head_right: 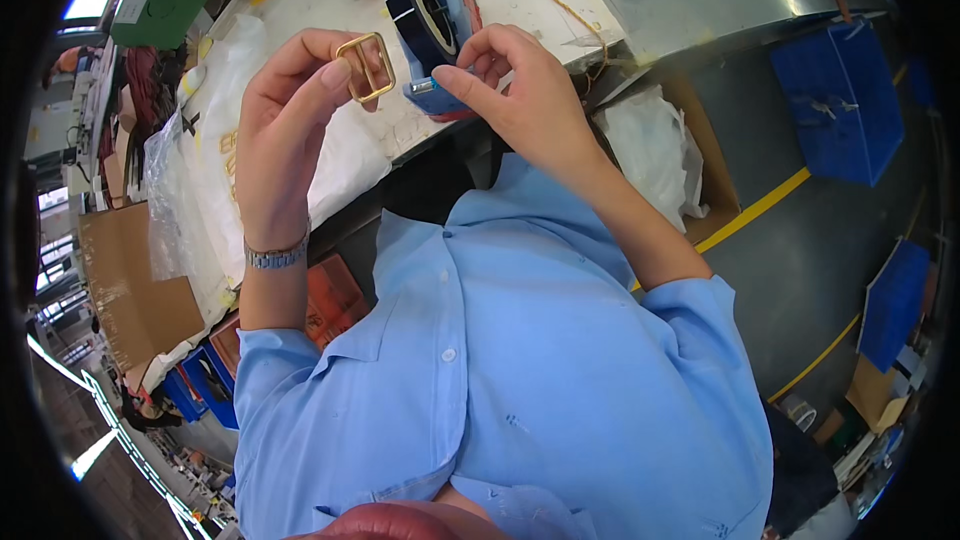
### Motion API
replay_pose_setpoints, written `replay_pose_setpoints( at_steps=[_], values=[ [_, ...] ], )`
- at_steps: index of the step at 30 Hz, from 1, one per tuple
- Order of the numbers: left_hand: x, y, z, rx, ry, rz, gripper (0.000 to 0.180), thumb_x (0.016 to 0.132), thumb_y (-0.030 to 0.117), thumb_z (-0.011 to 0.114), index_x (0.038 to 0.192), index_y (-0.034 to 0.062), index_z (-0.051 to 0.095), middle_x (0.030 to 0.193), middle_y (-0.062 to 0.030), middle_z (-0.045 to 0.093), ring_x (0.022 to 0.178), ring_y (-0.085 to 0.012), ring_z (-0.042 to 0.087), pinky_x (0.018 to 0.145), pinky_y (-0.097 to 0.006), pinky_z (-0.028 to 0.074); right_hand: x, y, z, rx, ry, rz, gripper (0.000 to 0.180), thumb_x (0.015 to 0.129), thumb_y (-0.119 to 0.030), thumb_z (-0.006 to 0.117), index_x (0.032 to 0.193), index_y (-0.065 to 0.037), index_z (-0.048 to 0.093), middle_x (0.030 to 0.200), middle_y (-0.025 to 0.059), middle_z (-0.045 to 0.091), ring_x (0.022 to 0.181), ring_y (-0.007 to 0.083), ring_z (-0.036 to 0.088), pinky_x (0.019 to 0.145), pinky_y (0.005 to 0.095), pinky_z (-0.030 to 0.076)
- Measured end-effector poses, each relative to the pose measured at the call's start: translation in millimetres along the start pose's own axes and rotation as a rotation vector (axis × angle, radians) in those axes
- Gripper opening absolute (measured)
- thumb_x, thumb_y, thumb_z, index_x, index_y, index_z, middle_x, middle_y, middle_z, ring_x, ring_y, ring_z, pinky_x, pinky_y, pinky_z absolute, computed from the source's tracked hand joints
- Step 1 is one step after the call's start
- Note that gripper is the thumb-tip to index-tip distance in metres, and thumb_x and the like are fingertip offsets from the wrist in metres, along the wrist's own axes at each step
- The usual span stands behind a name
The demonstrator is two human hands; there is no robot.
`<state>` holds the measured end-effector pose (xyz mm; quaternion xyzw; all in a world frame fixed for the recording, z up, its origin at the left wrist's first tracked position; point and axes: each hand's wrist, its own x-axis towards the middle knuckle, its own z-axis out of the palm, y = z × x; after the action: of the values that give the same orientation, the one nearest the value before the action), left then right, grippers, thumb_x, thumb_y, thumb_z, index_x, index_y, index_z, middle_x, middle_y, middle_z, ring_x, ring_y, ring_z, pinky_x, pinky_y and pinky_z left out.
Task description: Wrapping gold metal buckles with blue protective adhesive tape at a workbench.
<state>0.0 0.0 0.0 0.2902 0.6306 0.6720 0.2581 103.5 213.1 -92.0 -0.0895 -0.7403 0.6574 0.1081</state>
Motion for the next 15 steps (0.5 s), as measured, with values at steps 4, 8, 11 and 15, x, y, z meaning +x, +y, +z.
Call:
replay_pose_setpoints(
  at_steps=[4,8,11,15],
  values=[
    [43.3,-5.0,-0.2,0.102,-0.024,0.084,0.022,0.107,0.018,0.071,0.112,-0.0024,0.075,0.103,-0.004,0.076,0.095,-0.0117,0.068,0.091,-0.029,0.054,5.5,5.0,7.2,0.037,0.023,-0.025,0.028,0.096,-0.024,0.083,0.104,-0.002,0.068,0.098,0.0043,0.062,0.078,0.0092,0.058,0.071,0.0266,0.051],
    [73.4,-5.3,-10.7,0.165,-0.07,0.08,0.025,0.108,0.022,0.071,0.111,-0.002,0.076,0.102,-0.0033,0.076,0.095,-0.0103,0.068,0.092,-0.029,0.055,4.2,-0.3,10.4,-0.003,0.034,0.004,0.028,0.096,-0.023,0.083,0.104,0.0,0.068,0.098,0.0046,0.06,0.077,0.0102,0.057,0.073,0.028,0.051],
    [89.8,-7.0,-19.9,0.185,-0.091,0.089,0.024,0.108,0.022,0.07,0.114,-0.0003,0.077,0.101,-0.0041,0.076,0.091,-0.0103,0.067,0.089,-0.028,0.054,0.9,-6.5,11.4,-0.066,0.051,-0.008,0.027,0.096,-0.021,0.082,0.105,0.001,0.07,0.098,0.0054,0.061,0.079,0.011,0.057,0.075,0.0287,0.051],
    [97.6,-11.8,-38.7,0.023,-0.143,-0.06,0.024,0.11,0.02,0.067,0.122,0.0004,0.074,0.117,-0.0067,0.078,0.104,-0.014,0.071,0.101,-0.032,0.055,4.2,-9.7,11.8,-0.001,0.03,-0.012,0.024,0.097,-0.018,0.081,0.105,0.003,0.073,0.094,0.0047,0.066,0.08,0.0098,0.06,0.076,0.0284,0.051]
  ],
)
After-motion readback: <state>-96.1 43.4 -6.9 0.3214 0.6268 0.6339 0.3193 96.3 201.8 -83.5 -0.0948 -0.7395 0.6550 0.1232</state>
